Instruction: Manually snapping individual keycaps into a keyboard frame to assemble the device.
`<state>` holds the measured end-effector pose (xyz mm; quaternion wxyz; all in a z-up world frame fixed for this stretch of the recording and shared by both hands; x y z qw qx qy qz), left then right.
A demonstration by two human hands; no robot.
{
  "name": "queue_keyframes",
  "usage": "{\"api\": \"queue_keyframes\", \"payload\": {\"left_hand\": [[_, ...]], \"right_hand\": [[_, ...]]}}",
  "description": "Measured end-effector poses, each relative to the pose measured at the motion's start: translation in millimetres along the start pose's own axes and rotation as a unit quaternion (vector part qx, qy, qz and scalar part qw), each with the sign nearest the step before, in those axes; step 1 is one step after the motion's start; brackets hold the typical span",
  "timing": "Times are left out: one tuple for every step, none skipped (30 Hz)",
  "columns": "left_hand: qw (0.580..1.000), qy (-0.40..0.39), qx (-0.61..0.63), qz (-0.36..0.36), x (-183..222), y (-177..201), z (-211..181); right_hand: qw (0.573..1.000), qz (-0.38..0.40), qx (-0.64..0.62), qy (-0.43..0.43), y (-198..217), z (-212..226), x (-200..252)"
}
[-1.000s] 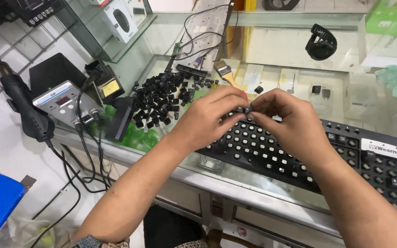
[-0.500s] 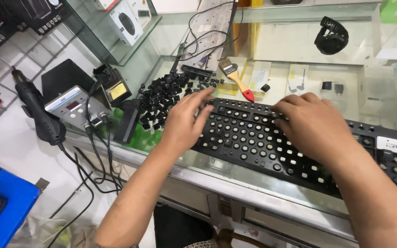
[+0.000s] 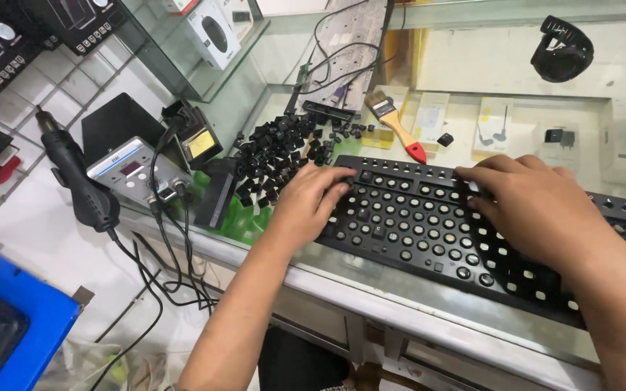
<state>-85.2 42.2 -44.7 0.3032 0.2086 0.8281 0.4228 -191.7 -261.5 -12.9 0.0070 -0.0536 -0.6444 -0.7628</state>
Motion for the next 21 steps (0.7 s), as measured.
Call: {"api": "queue_keyframes", "payload": {"left_hand": [[1.000, -0.001, 0.001, 0.000, -2, 1, 0], [0.999, -0.017, -0.027, -0.009, -1, 2, 0], [0.998, -0.032, -0.054, -0.019, 0, 3, 0], [0.998, -0.030, -0.055, -0.018, 1, 3, 0], [0.996, -0.049, -0.068, -0.023, 3, 3, 0], [0.994, -0.072, -0.082, -0.028, 2, 4, 0], [0.994, -0.072, -0.083, -0.028, 3, 5, 0], [0.992, -0.087, -0.090, -0.024, 4, 5, -2], [0.990, -0.102, -0.098, -0.020, 5, 5, -3], [0.990, -0.102, -0.096, -0.019, 5, 5, -5], [0.988, -0.119, -0.096, -0.033, 6, 6, -8], [0.985, -0.135, -0.096, -0.049, 7, 7, -10], [0.985, -0.136, -0.096, -0.050, 7, 6, -9], [0.983, -0.148, -0.093, -0.058, 7, 5, -9], [0.980, -0.161, -0.091, -0.067, 7, 4, -9], [0.980, -0.161, -0.091, -0.068, 7, 3, -8], [0.979, -0.164, -0.095, -0.076, 8, 3, -7], [0.977, -0.168, -0.099, -0.083, 8, 2, -6], [0.977, -0.168, -0.099, -0.083, 8, 2, -7], [0.977, -0.166, -0.101, -0.085, 8, 3, -7], [0.977, -0.165, -0.103, -0.086, 8, 4, -7]], "right_hand": [[1.000, 0.000, 0.000, -0.002, 1, 0, 0], [1.000, 0.002, -0.001, 0.001, 1, 0, 0], [1.000, 0.005, -0.003, 0.004, 1, 1, 0], [1.000, 0.006, -0.003, 0.005, 0, 1, 0], [1.000, 0.016, 0.003, 0.000, -1, 1, 0], [1.000, 0.023, 0.009, -0.007, -1, 1, 0], [1.000, 0.023, 0.009, -0.008, -4, 0, -1], [1.000, 0.013, 0.025, 0.006, -8, -1, -1], [0.999, 0.003, 0.041, 0.019, -11, -3, -1], [0.999, 0.004, 0.042, 0.017, -13, -4, -1], [0.999, 0.009, 0.047, 0.020, -14, -5, -1], [0.998, 0.012, 0.053, 0.025, -14, -5, -2], [0.998, 0.011, 0.054, 0.025, -13, -5, -1], [0.998, 0.015, 0.050, 0.025, -12, -4, -1], [0.998, 0.019, 0.046, 0.024, -12, -3, -1], [0.998, 0.019, 0.047, 0.025, -12, -3, 0], [0.998, 0.021, 0.050, 0.024, -12, -4, 0], [0.998, 0.024, 0.052, 0.023, -13, -4, 0], [0.998, 0.024, 0.052, 0.022, -13, -4, 0], [0.998, 0.023, 0.047, 0.022, -14, -4, 0], [0.999, 0.021, 0.042, 0.022, -14, -5, 0]]}}
Point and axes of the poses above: each hand's wrist, its own x-axis away from the middle knuckle, its own y-axis out of the back of the hand, z = x × y, the point moved 1 cm from there along -x, towards the middle knuckle, and after that the axes turned 4 degrees about -x, right-handed, at the moved point
